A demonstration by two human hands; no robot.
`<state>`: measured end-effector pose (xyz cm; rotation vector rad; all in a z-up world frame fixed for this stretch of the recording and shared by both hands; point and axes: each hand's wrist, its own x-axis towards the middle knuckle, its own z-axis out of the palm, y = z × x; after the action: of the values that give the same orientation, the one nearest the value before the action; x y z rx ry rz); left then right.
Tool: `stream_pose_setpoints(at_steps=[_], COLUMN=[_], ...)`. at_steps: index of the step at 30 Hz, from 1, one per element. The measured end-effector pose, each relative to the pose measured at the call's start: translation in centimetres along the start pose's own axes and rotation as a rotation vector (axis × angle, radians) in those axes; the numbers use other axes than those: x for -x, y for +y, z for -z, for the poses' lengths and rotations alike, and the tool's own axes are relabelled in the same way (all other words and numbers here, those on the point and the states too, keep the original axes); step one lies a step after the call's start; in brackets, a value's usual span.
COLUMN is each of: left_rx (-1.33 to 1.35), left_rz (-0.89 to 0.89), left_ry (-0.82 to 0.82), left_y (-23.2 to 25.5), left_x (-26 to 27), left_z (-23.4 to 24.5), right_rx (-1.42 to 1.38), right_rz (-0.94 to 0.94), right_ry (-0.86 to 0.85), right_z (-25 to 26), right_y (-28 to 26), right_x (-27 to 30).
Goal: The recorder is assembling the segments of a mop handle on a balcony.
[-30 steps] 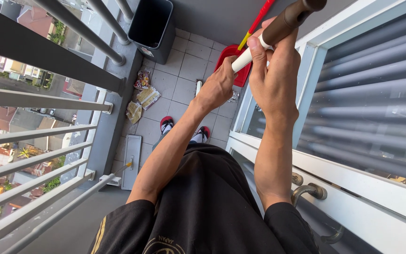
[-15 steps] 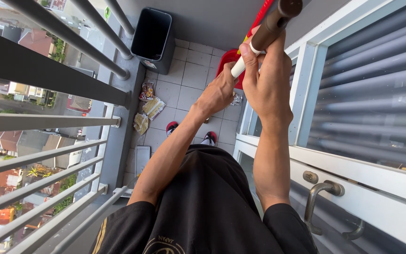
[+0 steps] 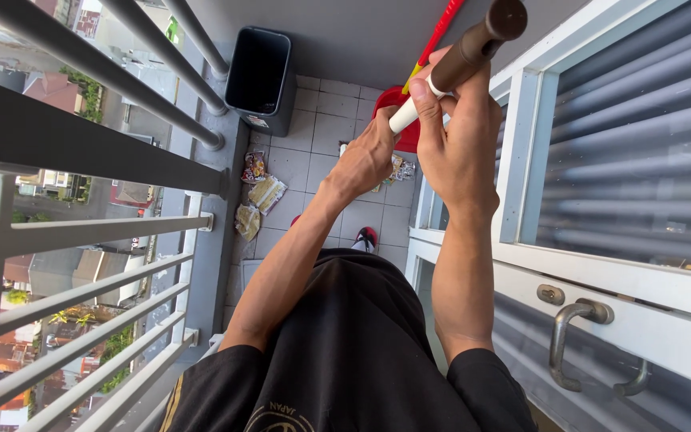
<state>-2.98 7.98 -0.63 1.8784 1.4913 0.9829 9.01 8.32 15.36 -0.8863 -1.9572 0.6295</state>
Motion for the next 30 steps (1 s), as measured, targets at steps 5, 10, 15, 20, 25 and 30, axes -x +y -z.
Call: stream_pose_setpoints(at_steps=[5, 10, 15, 20, 25, 30], left_rx=[-0.019, -0.074, -0.06, -0.055, -0.059, -0.007], left_rz=[-0.048, -0.063, -0.027, -0.079, -0.044, -0.066], left_ry=[-0.003, -0.027, -0.06, -0.056, -0.087, -0.05], left_y=[-1.0, -1.9, -3.0, -4.6, -5.8, -6.3], left_x=[0.1, -0.1, 0.1, 0.0, -0.2, -0.8], left_z=[1.9, 3.4, 4.6, 5.0, 5.2, 5.0], right_rx=[-0.051, -0.074, -0.097, -0.116, -0.079, -0.052], right_rz=[-0.034, -0.046, -0.089, -0.094, -0.119, -0.106], right_ry=[0.042, 0.086, 0.121, 0.141, 0.153, 0.148], right_z=[-1.2, -2.4, -3.8, -5.3, -6.5, -6.9], right_y=[-0.1, 0.4, 0.0, 0.0, 0.3, 0.8], right_x=[-0.1, 0.0, 0.0, -0.7, -1.2, -1.7])
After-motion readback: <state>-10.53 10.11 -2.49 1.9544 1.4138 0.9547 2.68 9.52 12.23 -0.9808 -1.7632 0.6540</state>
